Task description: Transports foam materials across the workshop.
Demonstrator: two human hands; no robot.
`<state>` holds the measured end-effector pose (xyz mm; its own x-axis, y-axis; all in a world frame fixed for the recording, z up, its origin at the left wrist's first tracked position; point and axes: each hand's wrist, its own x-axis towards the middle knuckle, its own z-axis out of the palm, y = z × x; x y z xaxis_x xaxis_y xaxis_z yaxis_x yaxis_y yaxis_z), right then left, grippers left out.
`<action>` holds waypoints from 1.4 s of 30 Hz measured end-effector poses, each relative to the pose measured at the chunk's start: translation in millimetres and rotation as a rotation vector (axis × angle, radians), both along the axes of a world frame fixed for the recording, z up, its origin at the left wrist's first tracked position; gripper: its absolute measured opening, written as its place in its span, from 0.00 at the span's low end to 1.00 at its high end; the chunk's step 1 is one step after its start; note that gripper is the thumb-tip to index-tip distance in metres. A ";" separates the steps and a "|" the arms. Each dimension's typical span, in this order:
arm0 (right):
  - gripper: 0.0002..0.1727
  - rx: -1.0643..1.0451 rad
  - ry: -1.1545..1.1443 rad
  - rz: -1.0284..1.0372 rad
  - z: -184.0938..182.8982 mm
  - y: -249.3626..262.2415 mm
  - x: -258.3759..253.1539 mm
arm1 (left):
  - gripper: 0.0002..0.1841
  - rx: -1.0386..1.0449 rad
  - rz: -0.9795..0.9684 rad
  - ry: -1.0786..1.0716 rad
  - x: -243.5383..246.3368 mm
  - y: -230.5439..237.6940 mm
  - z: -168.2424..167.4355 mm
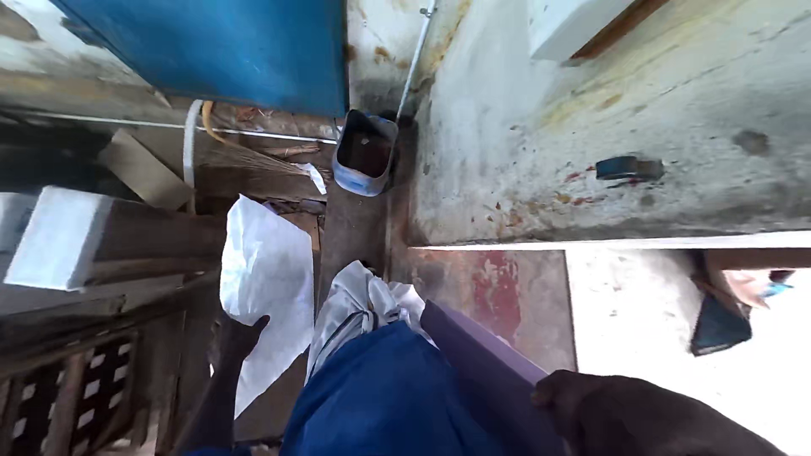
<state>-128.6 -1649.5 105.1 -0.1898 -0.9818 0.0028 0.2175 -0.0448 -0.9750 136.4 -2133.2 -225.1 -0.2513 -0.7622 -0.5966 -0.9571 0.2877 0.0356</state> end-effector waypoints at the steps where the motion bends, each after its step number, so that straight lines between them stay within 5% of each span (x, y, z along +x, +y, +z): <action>1: 0.44 0.007 -0.002 -0.003 -0.5 0.6 1.7 | 0.65 0.002 -0.008 -0.013 -2.4 0.4 2.3; 14: 0.44 -0.019 0.053 0.144 4.5 -28.6 -8.1 | 0.68 0.072 0.166 -0.215 113.7 60.3 -31.5; 21: 0.46 0.016 0.101 0.211 12.8 -55.0 -13.6 | 0.67 0.087 0.287 -0.325 179.2 67.5 -77.0; 29: 0.47 0.009 0.103 0.350 17.7 -123.7 -20.5 | 0.64 0.113 0.413 -0.279 191.3 68.7 -45.4; 38: 0.45 0.056 -0.063 0.726 -8.2 -263.1 4.0 | 0.65 0.043 0.599 0.068 248.5 75.6 9.3; 42: 0.46 0.094 -0.067 0.852 -16.1 -315.9 -6.6 | 0.66 -0.009 0.791 0.188 271.1 105.4 -5.0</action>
<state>-135.2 -1965.3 88.9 0.6156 -0.7849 -0.0703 0.1979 0.2402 -0.9503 407.4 -2027.8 -230.1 0.2685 -0.7605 -0.5912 -0.8553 -0.4705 0.2168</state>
